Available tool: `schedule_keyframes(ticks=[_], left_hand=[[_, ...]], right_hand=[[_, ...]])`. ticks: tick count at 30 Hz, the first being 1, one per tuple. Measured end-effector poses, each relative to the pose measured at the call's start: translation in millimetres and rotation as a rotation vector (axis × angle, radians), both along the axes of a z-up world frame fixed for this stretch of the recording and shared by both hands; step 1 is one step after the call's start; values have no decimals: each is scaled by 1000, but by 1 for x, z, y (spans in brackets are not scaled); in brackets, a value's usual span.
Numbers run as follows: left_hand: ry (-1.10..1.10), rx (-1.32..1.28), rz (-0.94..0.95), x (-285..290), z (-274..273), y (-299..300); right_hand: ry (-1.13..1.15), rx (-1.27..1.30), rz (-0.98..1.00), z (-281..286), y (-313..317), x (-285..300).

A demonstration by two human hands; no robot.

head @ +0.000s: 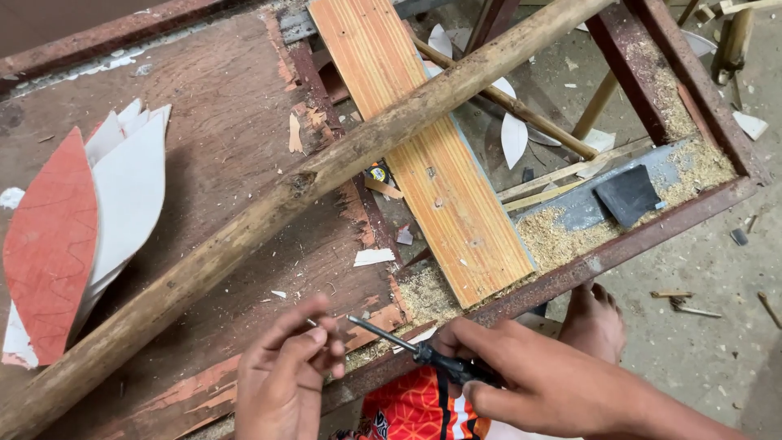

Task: Assembling and adjusting decorative leaf-shaped components on a frame using a screwdriver and a wooden mallet.

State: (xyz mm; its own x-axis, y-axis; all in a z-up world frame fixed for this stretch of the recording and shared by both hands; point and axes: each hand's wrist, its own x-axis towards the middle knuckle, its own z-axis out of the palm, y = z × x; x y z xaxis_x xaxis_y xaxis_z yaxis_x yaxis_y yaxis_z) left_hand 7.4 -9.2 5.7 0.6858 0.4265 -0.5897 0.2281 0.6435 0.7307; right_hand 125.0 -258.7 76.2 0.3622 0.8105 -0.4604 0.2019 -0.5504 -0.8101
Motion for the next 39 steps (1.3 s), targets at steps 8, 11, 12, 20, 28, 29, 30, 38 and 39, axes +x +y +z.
schedule_keyframes(ticks=[8, 11, 12, 20, 28, 29, 30, 38, 39], left_hand=[[-234, -186, 19, 12, -7, -6], [-278, -432, 32, 13, -4, -10], [-266, -502, 43, 14, -3, -12], [-266, -590, 42, 15, -1, -21], [-331, -475, 20, 11, -14, -20], [-331, -476, 21, 10, -15, -20], [-330, -439, 19, 9, -16, -19], [-381, -146, -38, 8, -15, -15], [-380, -134, -29, 7, -16, -15]], right_hand=[[21, 76, -16, 4, -3, 1], [-5, 113, -17, 4, -4, 0], [-16, 130, -26, 4, -4, 0], [-15, 221, -63, 10, -2, 3], [-55, 198, -53, 8, -3, 2], [-55, 198, -53, 10, -3, 2], [-38, 200, -72, 11, -2, 3], [226, 252, -204, 13, -5, 0], [216, 296, -184, 13, -5, 0]])
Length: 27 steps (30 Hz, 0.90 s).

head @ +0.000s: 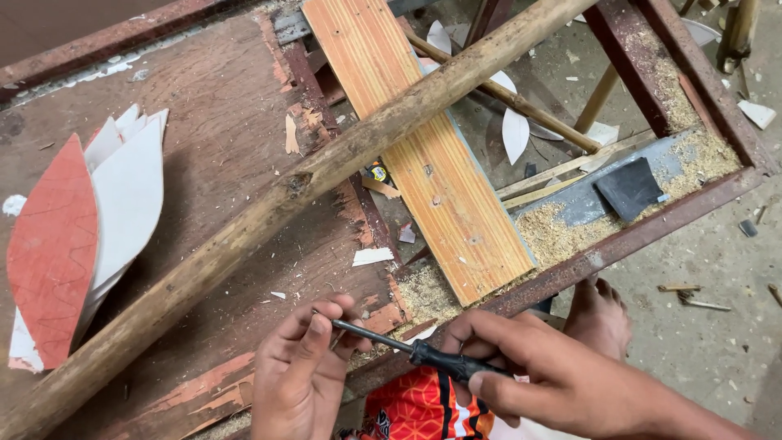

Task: Assembling and adjusting decorative leaf-shaped components on a frame using a screwdriver and a wooden mallet.

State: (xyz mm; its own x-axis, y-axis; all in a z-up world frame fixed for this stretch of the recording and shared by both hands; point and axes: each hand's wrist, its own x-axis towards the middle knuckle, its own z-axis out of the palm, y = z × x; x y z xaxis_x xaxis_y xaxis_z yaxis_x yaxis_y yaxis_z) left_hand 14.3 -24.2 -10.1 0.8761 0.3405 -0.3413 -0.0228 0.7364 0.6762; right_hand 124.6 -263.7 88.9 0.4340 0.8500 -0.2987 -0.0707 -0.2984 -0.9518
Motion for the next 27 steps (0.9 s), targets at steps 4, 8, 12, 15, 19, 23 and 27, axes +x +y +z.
schedule_keyframes(ticks=[4, 8, 12, 15, 19, 23, 27], left_hand=[[82, 35, 59, 3, 9, -8], [-20, 11, 37, 4, 9, -10], [6, 21, 68, 5, 11, -11], [21, 27, 81, 4, 10, -17], [34, 37, 93, 3, 3, -23], [155, 22, 104, 1, -5, -25], [106, 169, 71, 0, -5, -25]], right_hand=[[-213, -211, 49, 2, -1, -4], [-416, -39, 41, -7, 5, -4], [-594, -22, -78, -10, 7, -5], [-574, -88, -112, -10, 5, -5], [-210, -77, -214, -7, 2, -4], [622, -73, -367, -11, 0, -9], [450, -2, -274, -12, -1, -6]])
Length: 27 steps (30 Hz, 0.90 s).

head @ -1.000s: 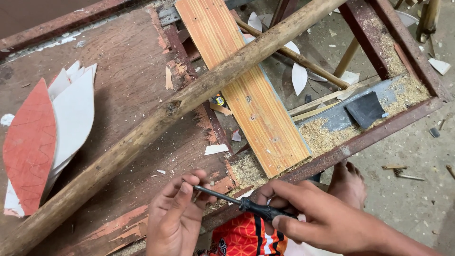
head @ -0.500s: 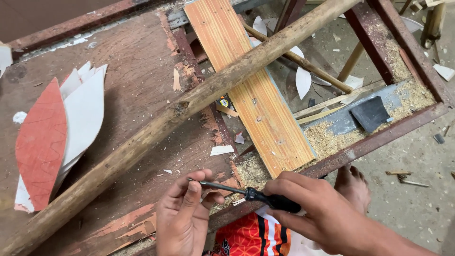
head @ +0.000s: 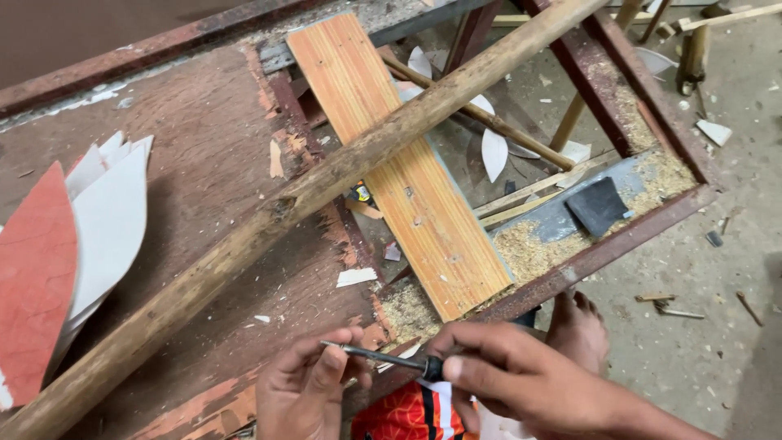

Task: Assembling and adjusting decorative leaf-shaped components on a frame using a screwdriver and a wooden mallet.

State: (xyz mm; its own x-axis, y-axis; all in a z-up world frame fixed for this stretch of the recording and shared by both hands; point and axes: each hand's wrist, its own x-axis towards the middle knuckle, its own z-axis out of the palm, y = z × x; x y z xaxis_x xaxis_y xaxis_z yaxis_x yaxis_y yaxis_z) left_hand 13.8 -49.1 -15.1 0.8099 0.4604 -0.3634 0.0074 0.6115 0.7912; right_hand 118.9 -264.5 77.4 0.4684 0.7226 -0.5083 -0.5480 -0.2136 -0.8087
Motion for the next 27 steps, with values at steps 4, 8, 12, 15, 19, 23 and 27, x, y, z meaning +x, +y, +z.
schedule_keyframes(ticks=[4, 8, 12, 15, 19, 23, 27], left_hand=[[140, 92, -90, -3, 4, -3], [-172, 178, -191, -6, 2, -5], [-189, 294, -262, -6, 17, -4], [-217, 287, -346, -2, 29, -1], [-162, 168, -427, -3, 42, 1], [-242, -144, -691, 1, 42, 14], [-25, 396, -529, 5, 73, 10]], right_hand=[[-413, -52, 213, 11, 0, 9], [-431, -39, 225, 8, -4, 11], [-374, 24, 202, 5, -8, 12], [-356, 50, 208, 4, -8, 12], [-330, 110, 206, 8, -9, 14], [-299, 131, 175, 4, -13, 12], [-214, 165, 135, 4, -17, 12]])
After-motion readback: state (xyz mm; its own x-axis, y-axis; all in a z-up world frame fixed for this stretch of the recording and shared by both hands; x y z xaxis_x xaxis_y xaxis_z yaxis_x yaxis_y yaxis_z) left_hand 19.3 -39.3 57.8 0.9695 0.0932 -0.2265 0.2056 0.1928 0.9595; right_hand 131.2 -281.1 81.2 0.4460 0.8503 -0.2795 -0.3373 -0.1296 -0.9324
